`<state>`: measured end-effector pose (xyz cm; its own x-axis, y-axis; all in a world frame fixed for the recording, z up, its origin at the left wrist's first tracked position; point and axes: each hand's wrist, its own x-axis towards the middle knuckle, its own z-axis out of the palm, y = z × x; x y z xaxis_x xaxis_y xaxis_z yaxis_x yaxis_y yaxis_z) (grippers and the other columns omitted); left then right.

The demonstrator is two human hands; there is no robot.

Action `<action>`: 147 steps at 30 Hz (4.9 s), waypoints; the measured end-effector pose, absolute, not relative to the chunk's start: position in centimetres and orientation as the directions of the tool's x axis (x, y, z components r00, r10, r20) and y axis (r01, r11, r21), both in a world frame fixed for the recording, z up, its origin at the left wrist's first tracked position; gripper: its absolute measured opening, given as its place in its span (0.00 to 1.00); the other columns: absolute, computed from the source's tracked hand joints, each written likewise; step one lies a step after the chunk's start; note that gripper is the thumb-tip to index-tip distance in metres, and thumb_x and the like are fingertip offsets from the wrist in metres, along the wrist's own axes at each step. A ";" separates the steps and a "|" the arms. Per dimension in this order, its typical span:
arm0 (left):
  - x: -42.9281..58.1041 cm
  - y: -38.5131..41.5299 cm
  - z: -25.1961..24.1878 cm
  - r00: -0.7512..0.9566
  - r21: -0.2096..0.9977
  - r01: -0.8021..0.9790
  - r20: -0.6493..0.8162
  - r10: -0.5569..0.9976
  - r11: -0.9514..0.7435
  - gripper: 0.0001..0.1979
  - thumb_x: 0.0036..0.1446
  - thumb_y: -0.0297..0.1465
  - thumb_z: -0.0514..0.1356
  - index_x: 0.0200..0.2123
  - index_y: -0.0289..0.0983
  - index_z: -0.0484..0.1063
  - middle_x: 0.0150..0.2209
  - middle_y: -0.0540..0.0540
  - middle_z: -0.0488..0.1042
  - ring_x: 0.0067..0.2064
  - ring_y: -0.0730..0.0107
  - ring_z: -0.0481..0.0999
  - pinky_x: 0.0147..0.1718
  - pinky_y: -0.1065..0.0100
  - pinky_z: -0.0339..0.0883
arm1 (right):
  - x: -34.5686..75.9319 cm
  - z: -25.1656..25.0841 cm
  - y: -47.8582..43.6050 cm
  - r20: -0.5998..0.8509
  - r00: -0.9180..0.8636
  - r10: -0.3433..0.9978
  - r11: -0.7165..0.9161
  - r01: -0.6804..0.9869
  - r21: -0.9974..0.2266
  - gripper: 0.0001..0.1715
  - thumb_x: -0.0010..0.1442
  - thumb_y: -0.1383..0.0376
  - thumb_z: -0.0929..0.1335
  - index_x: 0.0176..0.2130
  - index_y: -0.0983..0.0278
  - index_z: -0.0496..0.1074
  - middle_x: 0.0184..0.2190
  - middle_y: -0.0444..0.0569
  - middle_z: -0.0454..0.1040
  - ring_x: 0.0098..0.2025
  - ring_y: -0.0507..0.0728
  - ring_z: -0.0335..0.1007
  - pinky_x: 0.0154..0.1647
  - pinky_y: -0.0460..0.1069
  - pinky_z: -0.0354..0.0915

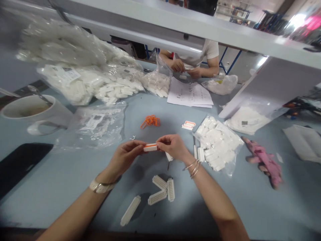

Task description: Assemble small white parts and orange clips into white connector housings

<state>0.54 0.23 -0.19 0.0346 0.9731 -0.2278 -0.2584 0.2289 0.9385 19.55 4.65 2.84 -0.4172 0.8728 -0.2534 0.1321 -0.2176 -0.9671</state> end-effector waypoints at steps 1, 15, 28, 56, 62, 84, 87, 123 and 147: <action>0.5 0.2 -0.2 0.026 0.944 -0.244 -0.222 0.975 0.221 0.15 0.41 0.39 0.68 0.29 0.34 0.76 0.27 0.46 0.78 0.28 0.70 0.75 0.30 0.70 0.69 | 19.5 2.7 4.6 -0.255 -0.421 0.871 -0.220 0.129 -0.967 0.14 0.45 0.58 0.72 0.29 0.67 0.75 0.23 0.44 0.74 0.26 0.49 0.69 0.31 0.46 0.68; 0.9 0.4 0.4 0.003 0.842 -0.430 -0.359 0.933 0.325 0.18 0.38 0.39 0.70 0.31 0.33 0.76 0.26 0.48 0.77 0.27 0.72 0.74 0.30 0.70 0.69 | 19.2 2.5 4.4 -0.277 -0.466 0.840 -0.304 0.018 -0.953 0.19 0.42 0.58 0.74 0.33 0.67 0.74 0.26 0.46 0.76 0.28 0.50 0.71 0.32 0.46 0.67; 1.1 0.2 -0.3 -0.006 0.889 -0.383 -0.273 0.962 0.250 0.16 0.38 0.30 0.70 0.35 0.35 0.76 0.30 0.47 0.78 0.32 0.71 0.75 0.36 0.69 0.69 | 18.4 1.5 4.1 -0.314 -0.383 0.869 -0.362 -0.060 -0.930 0.14 0.39 0.66 0.73 0.31 0.66 0.73 0.26 0.43 0.76 0.26 0.48 0.71 0.33 0.45 0.68; 1.5 0.0 0.6 0.004 0.868 -0.404 -0.314 0.950 0.288 0.18 0.37 0.34 0.70 0.35 0.35 0.77 0.33 0.44 0.79 0.33 0.65 0.77 0.35 0.66 0.72 | 18.7 1.8 4.7 -0.317 -0.310 0.896 -0.326 0.022 -0.945 0.06 0.40 0.66 0.70 0.24 0.65 0.74 0.18 0.41 0.72 0.21 0.47 0.66 0.26 0.43 0.65; 1.4 -0.3 0.5 0.069 0.911 -0.291 -0.285 0.956 0.293 0.21 0.41 0.37 0.69 0.40 0.36 0.75 0.42 0.40 0.78 0.37 0.62 0.78 0.35 0.65 0.73 | 21.8 1.4 7.3 -0.263 -0.084 0.961 -0.263 0.014 -0.965 0.08 0.44 0.63 0.69 0.27 0.64 0.74 0.23 0.43 0.74 0.26 0.50 0.70 0.31 0.46 0.68; 1.0 -0.3 0.2 0.427 0.947 0.098 -0.318 0.847 0.306 0.11 0.45 0.39 0.65 0.26 0.37 0.71 0.17 0.54 0.63 0.17 0.78 0.58 0.15 0.75 0.51 | 25.2 1.2 9.1 0.036 0.027 0.999 -0.001 0.819 -0.574 0.18 0.57 0.68 0.63 0.47 0.68 0.71 0.43 0.58 0.75 0.45 0.61 0.72 0.48 0.55 0.64; 0.6 -0.5 0.8 0.572 0.944 0.215 -0.331 0.750 0.252 0.13 0.44 0.39 0.65 0.23 0.36 0.68 0.17 0.55 0.62 0.20 0.78 0.57 0.18 0.75 0.51 | 24.5 2.6 8.1 0.151 -0.074 0.986 0.151 0.787 -0.598 0.18 0.55 0.71 0.64 0.46 0.65 0.71 0.46 0.54 0.74 0.46 0.58 0.71 0.49 0.53 0.64; 0.5 -1.0 1.9 0.708 0.824 0.567 -0.496 0.503 0.014 0.13 0.47 0.39 0.61 0.24 0.36 0.65 0.19 0.55 0.62 0.22 0.76 0.58 0.20 0.73 0.51 | 23.9 3.5 -2.1 -0.096 -0.420 0.903 0.335 0.825 -0.455 0.14 0.62 0.60 0.62 0.45 0.62 0.69 0.39 0.49 0.74 0.42 0.54 0.70 0.43 0.48 0.64; 0.8 -1.1 2.0 0.700 0.795 0.605 -0.506 0.503 -0.042 0.13 0.50 0.39 0.57 0.23 0.37 0.61 0.20 0.55 0.60 0.24 0.76 0.57 0.22 0.73 0.50 | 25.3 2.8 -0.7 -0.018 -0.226 0.974 0.199 0.890 -0.410 0.14 0.50 0.72 0.63 0.37 0.63 0.71 0.24 0.43 0.70 0.27 0.52 0.66 0.30 0.46 0.56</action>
<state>0.79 -1.11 1.96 0.7004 0.5035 -0.5059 0.6046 -0.0417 0.7954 25.33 -0.74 2.82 -0.2255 0.9741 -0.0175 0.8904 0.1988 -0.4096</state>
